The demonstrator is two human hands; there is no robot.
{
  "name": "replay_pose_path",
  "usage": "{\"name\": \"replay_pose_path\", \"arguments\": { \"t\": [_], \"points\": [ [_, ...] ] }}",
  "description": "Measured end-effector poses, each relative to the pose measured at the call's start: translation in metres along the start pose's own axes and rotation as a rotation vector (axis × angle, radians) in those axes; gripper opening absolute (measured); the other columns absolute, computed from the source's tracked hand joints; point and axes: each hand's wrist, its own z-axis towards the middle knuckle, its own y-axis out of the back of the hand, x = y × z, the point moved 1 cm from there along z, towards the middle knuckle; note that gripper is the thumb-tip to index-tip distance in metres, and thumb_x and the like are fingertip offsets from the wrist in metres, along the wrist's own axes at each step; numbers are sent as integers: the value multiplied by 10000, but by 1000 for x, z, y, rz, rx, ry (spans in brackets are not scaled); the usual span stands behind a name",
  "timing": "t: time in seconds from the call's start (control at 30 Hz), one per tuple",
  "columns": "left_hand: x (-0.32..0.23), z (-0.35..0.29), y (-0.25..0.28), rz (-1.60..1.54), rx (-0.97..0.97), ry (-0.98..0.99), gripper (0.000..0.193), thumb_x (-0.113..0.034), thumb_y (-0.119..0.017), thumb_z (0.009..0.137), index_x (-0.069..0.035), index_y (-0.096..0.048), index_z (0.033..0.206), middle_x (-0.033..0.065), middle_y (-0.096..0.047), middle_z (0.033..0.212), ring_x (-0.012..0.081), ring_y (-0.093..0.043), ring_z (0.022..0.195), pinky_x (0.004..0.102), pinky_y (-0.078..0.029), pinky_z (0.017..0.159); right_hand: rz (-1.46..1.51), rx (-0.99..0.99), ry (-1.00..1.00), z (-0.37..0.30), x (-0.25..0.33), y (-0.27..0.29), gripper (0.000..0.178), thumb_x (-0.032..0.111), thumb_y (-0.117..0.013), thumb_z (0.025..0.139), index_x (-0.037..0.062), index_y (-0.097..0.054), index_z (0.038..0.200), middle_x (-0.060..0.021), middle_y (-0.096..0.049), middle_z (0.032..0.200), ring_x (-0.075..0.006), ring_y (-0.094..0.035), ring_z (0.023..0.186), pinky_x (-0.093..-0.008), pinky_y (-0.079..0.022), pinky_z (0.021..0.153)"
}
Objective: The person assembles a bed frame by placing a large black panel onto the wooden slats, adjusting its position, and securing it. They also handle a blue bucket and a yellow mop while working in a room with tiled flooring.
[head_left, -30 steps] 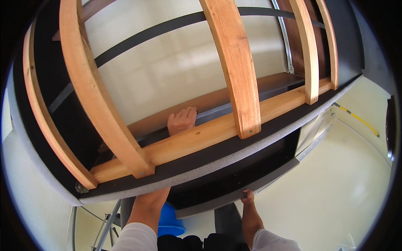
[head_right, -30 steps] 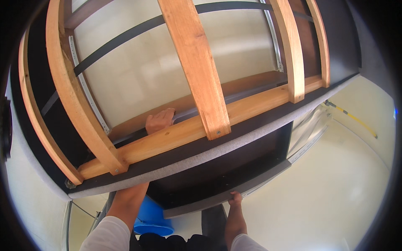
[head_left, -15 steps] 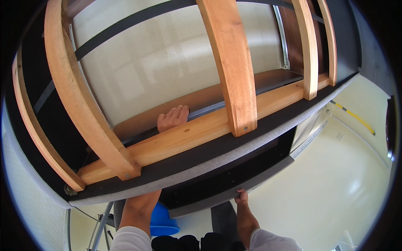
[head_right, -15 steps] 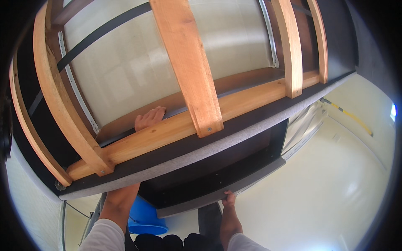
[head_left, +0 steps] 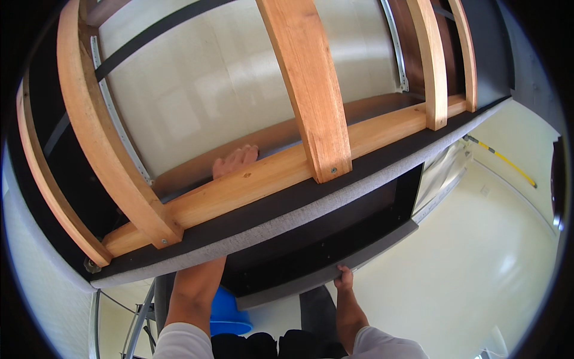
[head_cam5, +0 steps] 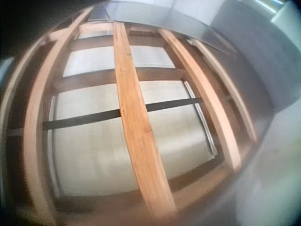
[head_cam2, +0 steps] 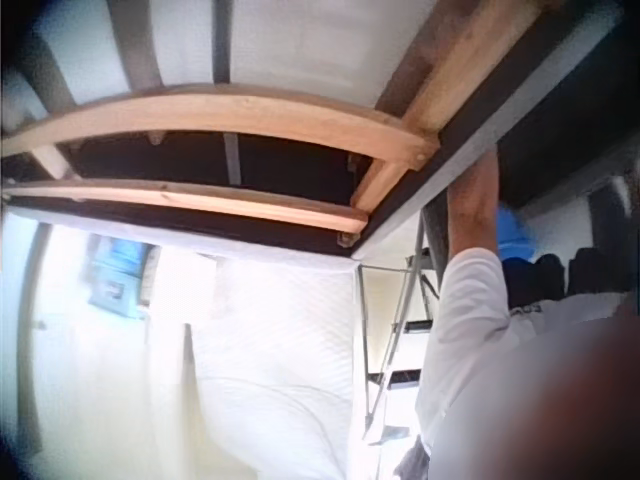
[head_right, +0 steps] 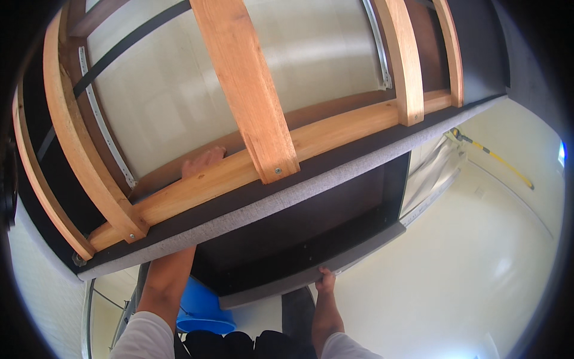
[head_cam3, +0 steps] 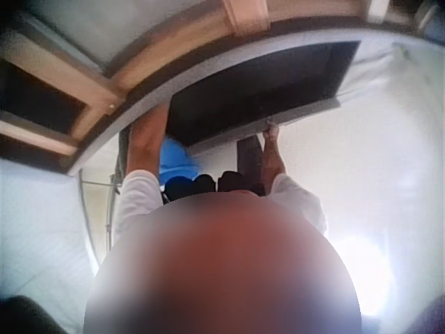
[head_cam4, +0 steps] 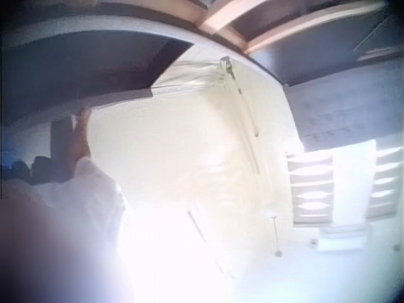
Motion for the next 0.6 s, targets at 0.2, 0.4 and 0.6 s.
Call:
{"name": "replay_pose_path", "arguments": {
  "t": [0.2, 0.4, 0.6],
  "points": [
    [-14, -13, 1, -12, -159, -59, 330, -279, -479, 665, -108, -500, 947, 26, -543, 978, 116, -524, 892, 321, -346, 557, -4, 28, -118, 7, 5, 10, 318, 3, -536, 601, -1, -464, 911, -97, -501, 831, -264, -489, 814, -402, -399, 745],
    [-9, -18, 3, -14, -163, -22, 330, -278, -473, 674, -101, -498, 952, 31, -542, 981, 125, -522, 897, 322, -346, 556, -1188, -966, 773, -75, 58, -128, 351, 131, -526, 715, -22, -430, 1017, -112, -471, 992, -251, -462, 909, -347, -359, 814],
    [-10, -21, 0, -73, -175, -35, 331, -276, -467, 684, -94, -497, 958, 36, -540, 983, 133, -520, 903, 323, -346, 555, 121, 559, 456, -90, 108, -335, 355, 203, -520, 765, 14, -415, 1047, -91, -476, 959, -167, -476, 881, -264, -396, 733]
  ]
}}
